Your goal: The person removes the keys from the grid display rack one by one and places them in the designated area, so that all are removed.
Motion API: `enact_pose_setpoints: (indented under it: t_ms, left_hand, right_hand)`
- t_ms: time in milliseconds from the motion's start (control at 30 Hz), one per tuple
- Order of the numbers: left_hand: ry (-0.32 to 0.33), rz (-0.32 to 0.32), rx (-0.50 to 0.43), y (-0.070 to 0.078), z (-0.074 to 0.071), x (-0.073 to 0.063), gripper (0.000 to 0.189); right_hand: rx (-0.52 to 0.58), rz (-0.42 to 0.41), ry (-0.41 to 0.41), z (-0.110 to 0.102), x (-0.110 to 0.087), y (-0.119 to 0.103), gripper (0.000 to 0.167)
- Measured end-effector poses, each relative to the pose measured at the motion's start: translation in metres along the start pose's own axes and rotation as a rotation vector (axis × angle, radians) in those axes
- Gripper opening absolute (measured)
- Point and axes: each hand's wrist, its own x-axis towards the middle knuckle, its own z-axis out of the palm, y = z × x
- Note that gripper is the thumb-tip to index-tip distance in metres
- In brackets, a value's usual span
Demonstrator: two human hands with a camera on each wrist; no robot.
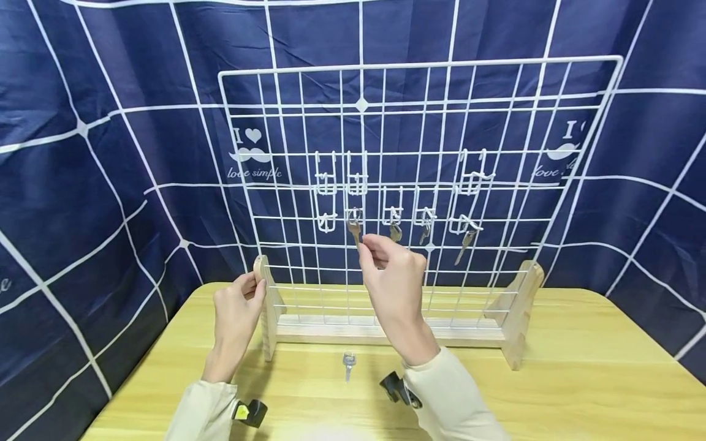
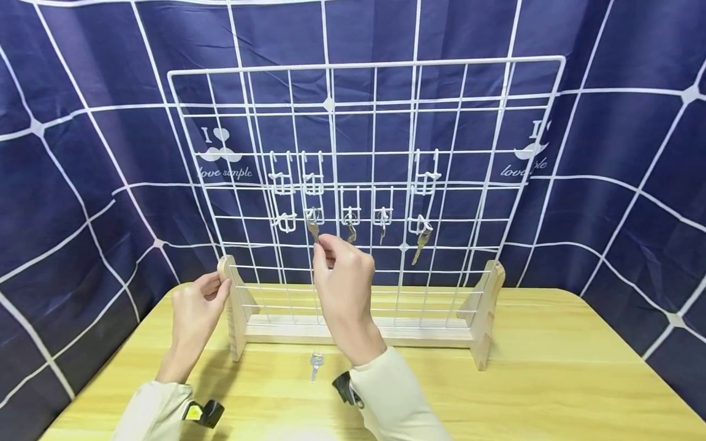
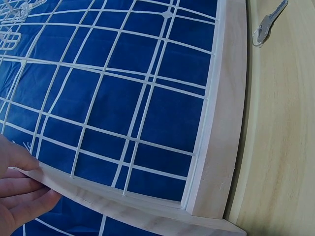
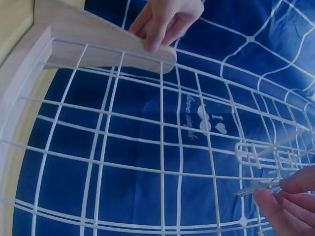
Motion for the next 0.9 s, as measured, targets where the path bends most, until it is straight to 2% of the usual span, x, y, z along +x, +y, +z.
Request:
enact_pose_setpoints:
  t_ms: [367, 900]
  left_hand:
    - [-0.006, 0.011, 0.002, -0.003, 0.000, -0.003, 0.014]
    - [-0.004, 0.010, -0.002, 0.000, 0.000, 0.002, 0.015]
  right_hand:
    - [-0.026, 0.046, 0.019, 0.009, 0.015, 0.008, 0.008]
    - [0.022, 0.078, -0.004, 0.018, 0.026, 0.009, 0.007]
